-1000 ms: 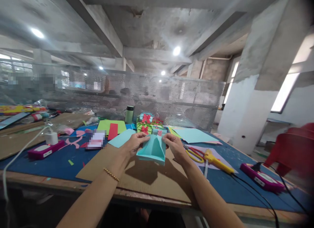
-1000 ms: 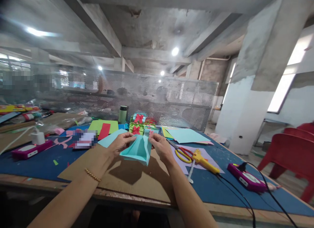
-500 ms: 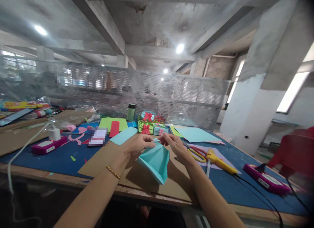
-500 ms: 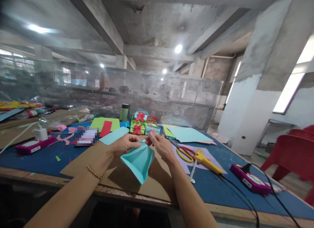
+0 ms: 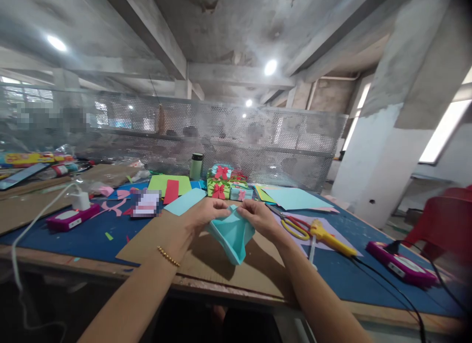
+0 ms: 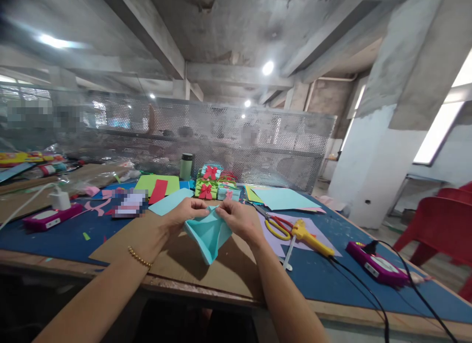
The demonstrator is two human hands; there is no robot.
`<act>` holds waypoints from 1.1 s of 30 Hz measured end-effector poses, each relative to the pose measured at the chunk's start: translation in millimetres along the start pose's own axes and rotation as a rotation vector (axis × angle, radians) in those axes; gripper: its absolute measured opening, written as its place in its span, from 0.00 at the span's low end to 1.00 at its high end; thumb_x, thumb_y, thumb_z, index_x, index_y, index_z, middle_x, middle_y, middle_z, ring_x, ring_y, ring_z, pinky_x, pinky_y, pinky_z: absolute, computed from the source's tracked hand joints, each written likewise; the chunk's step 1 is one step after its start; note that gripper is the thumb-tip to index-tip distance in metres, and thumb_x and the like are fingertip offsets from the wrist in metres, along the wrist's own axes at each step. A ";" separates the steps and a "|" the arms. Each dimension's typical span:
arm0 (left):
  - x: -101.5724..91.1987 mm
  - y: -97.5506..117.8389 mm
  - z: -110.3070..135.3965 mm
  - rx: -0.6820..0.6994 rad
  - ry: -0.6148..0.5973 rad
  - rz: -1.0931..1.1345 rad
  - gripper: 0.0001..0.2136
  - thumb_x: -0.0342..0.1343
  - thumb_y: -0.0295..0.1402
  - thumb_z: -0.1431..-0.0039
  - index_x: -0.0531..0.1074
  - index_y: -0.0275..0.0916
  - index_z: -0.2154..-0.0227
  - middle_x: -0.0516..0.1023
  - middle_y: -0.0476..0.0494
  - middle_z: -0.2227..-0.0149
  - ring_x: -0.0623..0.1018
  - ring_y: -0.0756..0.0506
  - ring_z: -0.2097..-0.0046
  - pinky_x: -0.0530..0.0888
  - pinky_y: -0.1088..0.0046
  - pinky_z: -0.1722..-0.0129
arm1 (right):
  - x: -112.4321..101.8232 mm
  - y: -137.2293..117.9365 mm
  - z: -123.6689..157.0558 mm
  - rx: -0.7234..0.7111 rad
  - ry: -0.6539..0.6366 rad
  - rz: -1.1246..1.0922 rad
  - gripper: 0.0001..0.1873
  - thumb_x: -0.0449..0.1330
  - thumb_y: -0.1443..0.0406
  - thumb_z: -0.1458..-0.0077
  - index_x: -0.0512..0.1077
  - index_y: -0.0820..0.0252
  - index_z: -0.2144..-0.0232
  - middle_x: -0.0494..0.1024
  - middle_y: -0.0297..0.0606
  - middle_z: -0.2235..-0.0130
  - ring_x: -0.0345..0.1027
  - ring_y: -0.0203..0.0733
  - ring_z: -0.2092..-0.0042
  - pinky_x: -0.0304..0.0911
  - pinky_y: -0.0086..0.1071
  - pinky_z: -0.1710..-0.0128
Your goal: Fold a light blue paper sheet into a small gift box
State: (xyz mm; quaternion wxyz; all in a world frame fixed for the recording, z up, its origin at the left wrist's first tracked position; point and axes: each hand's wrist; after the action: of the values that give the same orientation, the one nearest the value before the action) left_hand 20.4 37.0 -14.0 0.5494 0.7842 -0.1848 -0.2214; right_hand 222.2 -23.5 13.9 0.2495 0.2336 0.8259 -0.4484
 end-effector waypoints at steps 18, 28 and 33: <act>1.8 13.0 3.8 -0.030 0.065 0.022 0.11 0.65 0.37 0.57 0.75 0.34 0.74 0.70 0.52 0.80 0.66 0.53 0.78 0.61 0.77 0.76 | -9.2 -2.6 -4.8 -0.020 0.194 -0.327 0.15 0.61 0.53 0.48 0.73 0.60 0.69 0.76 0.35 0.74 0.68 0.36 0.75 0.66 0.31 0.72; 5.9 17.8 7.3 -0.055 0.058 0.093 0.12 0.67 0.37 0.59 0.76 0.34 0.75 0.72 0.51 0.80 0.68 0.53 0.78 0.62 0.77 0.77 | -9.6 -4.4 -0.5 -0.058 0.105 -0.257 0.15 0.61 0.54 0.45 0.78 0.59 0.68 0.79 0.37 0.70 0.68 0.37 0.70 0.63 0.30 0.70; 5.5 24.8 9.0 -0.141 0.148 0.348 0.15 0.71 0.36 0.65 0.75 0.34 0.74 0.74 0.50 0.79 0.71 0.52 0.77 0.66 0.77 0.75 | -16.2 -13.8 3.7 0.035 0.141 -0.507 0.19 0.61 0.51 0.46 0.78 0.62 0.67 0.78 0.38 0.70 0.66 0.35 0.71 0.62 0.30 0.70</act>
State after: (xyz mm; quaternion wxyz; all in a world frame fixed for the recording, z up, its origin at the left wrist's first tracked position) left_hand 18.8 19.0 5.9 0.6450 0.7141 -0.2608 -0.0774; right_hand 227.0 -36.0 30.9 0.0671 0.0543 0.8656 -0.4933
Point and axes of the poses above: each hand's wrist, its own z-axis away from the middle knuckle, its own x-axis out of the palm, y = z × x
